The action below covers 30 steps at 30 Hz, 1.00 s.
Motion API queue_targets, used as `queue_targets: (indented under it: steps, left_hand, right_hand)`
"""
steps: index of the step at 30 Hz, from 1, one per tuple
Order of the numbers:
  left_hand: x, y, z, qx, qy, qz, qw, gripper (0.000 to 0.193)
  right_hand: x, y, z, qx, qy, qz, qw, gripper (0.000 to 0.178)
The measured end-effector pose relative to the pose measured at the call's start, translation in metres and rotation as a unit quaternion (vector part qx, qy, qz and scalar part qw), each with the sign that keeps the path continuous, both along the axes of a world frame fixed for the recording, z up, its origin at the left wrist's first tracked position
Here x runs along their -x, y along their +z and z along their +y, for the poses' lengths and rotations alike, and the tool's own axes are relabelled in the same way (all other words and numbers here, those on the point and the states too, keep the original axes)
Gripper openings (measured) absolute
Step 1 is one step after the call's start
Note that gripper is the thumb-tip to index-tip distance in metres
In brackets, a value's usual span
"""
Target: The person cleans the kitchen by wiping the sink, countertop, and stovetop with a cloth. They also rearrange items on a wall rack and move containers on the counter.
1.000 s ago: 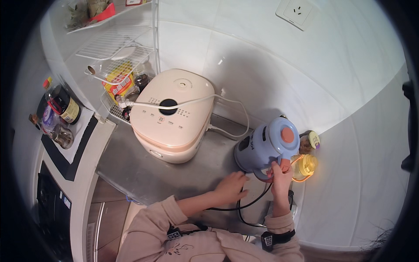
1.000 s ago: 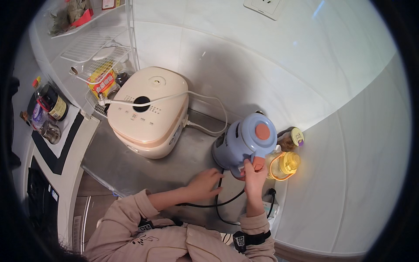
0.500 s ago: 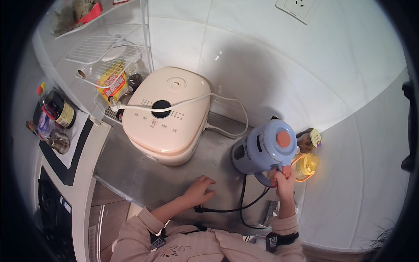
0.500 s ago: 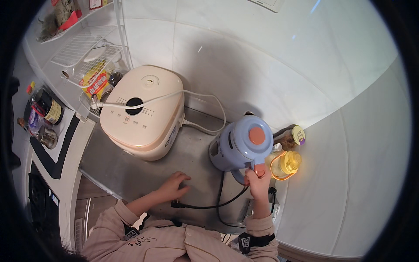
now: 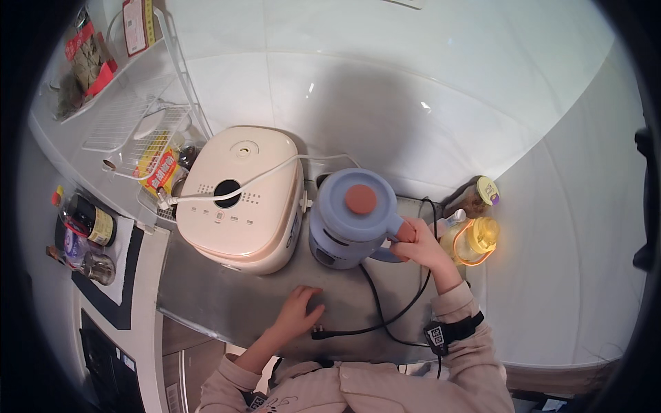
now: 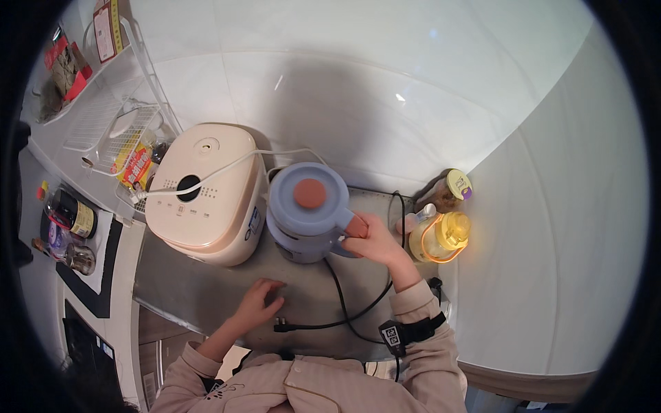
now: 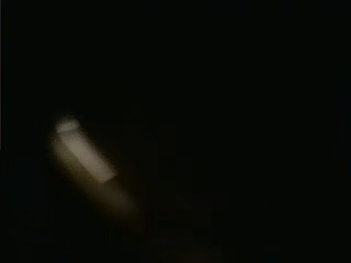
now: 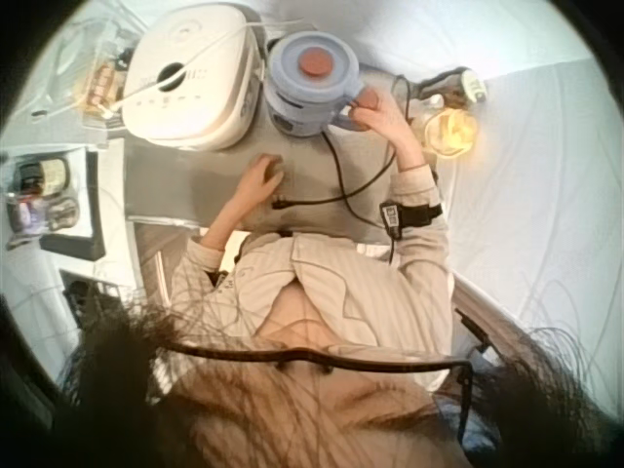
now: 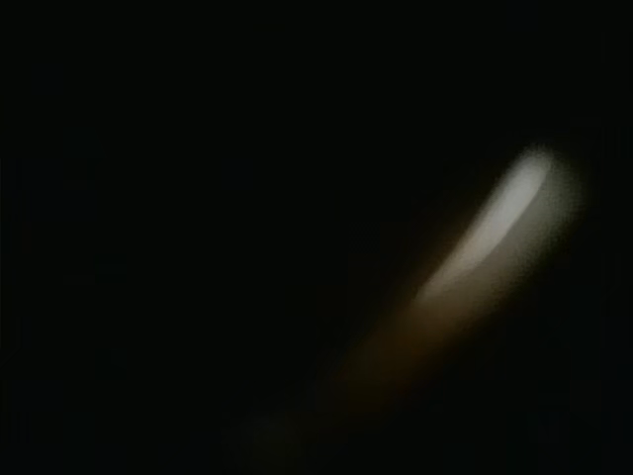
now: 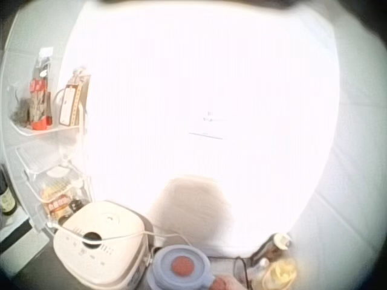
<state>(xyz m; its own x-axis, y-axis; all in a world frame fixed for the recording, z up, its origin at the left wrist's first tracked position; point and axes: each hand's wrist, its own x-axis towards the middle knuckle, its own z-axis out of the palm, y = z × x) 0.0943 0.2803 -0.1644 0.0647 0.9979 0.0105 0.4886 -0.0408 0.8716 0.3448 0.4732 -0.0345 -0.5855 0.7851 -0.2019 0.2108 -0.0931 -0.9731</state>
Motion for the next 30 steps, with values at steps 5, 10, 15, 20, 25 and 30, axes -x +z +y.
queue_targets:
  steps: [5,10,15,20,25,30]
  left_hand:
    - [0.003,-0.001,-0.011,0.002,0.008,0.016,1.000,0.036]
    - [0.001,0.009,-0.015,0.009,-0.005,0.020,1.000,0.036]
    - [0.003,0.023,-0.008,-0.008,-0.033,0.037,0.999,0.035]
    - [0.001,0.021,-0.001,0.001,-0.077,0.036,0.996,0.034]
    - [-0.010,0.011,0.006,0.015,-0.134,0.024,0.991,0.032]
    - [-0.032,0.020,0.020,0.018,-0.204,0.044,0.978,0.032]
  right_hand:
    - [0.017,-0.006,0.008,0.014,0.039,0.037,0.998,0.021]
    - [0.018,-0.002,0.009,-0.037,0.038,-0.039,0.998,0.034]
    - [-0.030,0.032,-0.024,-0.360,-0.022,-0.113,0.926,0.071]
    - [-0.144,0.045,-0.117,-0.275,-0.289,-0.046,0.916,0.032]
    - [-0.200,0.008,-0.226,-0.085,-0.498,-0.161,0.848,0.018]
    - [-0.190,-0.057,-0.246,-0.211,-0.492,-0.312,0.785,0.022]
